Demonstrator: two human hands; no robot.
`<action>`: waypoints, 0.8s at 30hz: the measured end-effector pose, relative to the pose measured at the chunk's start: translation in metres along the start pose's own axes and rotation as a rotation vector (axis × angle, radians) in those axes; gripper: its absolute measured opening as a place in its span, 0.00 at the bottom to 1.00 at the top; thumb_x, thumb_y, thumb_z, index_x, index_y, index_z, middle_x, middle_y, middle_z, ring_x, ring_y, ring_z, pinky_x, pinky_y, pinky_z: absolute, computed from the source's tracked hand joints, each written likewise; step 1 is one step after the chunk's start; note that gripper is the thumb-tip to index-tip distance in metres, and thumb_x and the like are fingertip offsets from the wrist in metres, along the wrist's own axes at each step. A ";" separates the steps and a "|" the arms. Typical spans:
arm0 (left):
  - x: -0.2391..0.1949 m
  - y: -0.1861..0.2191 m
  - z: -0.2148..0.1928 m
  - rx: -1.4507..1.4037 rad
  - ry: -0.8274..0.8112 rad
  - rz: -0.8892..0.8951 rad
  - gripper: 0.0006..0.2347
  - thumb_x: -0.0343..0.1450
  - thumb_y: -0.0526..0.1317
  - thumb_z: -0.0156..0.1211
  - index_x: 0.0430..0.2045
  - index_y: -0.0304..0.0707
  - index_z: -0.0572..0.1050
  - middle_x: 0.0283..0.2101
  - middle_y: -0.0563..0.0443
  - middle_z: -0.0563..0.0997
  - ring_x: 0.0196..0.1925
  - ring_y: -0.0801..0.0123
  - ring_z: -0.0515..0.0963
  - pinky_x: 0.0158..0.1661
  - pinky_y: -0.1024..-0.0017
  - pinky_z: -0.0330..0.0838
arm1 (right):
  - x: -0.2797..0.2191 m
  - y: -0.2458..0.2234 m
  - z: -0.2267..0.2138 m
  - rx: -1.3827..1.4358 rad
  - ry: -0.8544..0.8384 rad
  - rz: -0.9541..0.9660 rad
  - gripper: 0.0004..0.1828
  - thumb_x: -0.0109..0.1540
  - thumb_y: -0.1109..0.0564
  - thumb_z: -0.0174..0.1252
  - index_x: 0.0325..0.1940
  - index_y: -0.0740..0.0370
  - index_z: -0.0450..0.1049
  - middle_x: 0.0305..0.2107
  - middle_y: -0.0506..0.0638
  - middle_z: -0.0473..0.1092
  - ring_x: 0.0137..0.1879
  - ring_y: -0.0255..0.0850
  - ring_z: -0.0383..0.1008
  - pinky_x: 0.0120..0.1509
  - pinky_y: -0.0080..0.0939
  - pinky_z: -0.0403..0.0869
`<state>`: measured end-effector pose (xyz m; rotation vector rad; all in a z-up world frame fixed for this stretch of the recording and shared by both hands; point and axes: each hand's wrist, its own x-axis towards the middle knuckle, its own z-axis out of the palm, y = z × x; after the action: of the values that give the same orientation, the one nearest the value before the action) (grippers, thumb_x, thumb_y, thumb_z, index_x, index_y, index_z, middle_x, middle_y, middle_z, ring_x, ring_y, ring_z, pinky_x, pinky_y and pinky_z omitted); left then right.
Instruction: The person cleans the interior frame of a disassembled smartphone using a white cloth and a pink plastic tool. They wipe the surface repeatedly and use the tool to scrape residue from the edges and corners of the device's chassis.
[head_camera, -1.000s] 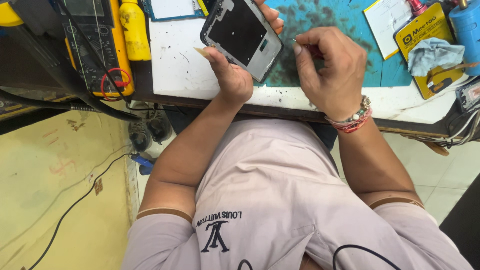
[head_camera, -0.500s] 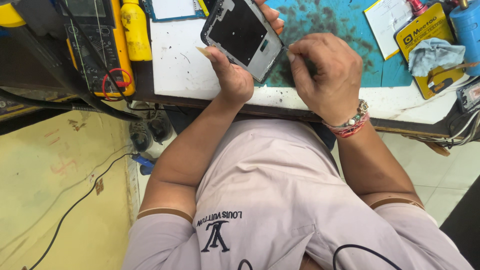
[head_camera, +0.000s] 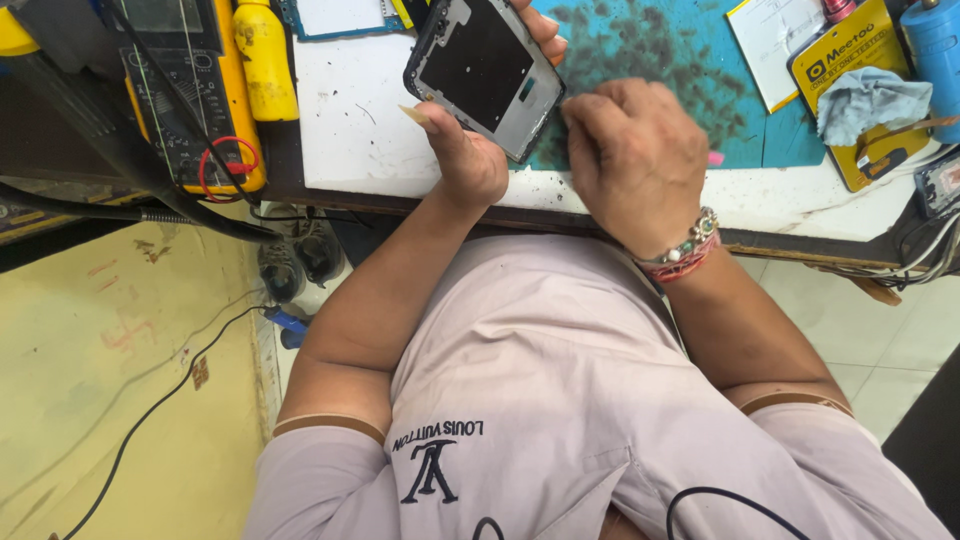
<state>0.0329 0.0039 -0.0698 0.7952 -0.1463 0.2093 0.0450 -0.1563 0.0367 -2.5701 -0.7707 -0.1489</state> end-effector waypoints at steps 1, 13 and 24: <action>0.000 0.000 0.000 -0.004 -0.003 0.003 0.43 0.70 0.74 0.40 0.67 0.32 0.64 0.59 0.45 0.77 0.60 0.66 0.76 0.64 0.64 0.70 | -0.002 -0.004 -0.002 0.018 -0.021 -0.006 0.04 0.66 0.62 0.65 0.45 0.58 0.80 0.41 0.49 0.74 0.47 0.48 0.75 0.49 0.45 0.73; -0.001 -0.002 0.002 0.001 -0.016 -0.005 0.46 0.66 0.76 0.44 0.67 0.31 0.65 0.55 0.47 0.75 0.57 0.68 0.75 0.62 0.65 0.69 | 0.005 -0.002 -0.002 -0.030 -0.053 0.019 0.02 0.65 0.60 0.65 0.42 0.56 0.79 0.39 0.50 0.73 0.45 0.48 0.75 0.47 0.47 0.73; -0.002 0.004 0.008 0.022 -0.008 -0.037 0.48 0.64 0.77 0.44 0.67 0.31 0.65 0.54 0.48 0.74 0.57 0.69 0.74 0.63 0.66 0.69 | 0.003 -0.008 -0.003 0.002 -0.065 0.048 0.04 0.65 0.61 0.63 0.43 0.57 0.78 0.35 0.51 0.71 0.43 0.50 0.74 0.43 0.48 0.72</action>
<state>0.0293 0.0003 -0.0622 0.8196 -0.1369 0.1732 0.0430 -0.1502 0.0430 -2.6008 -0.7317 -0.0498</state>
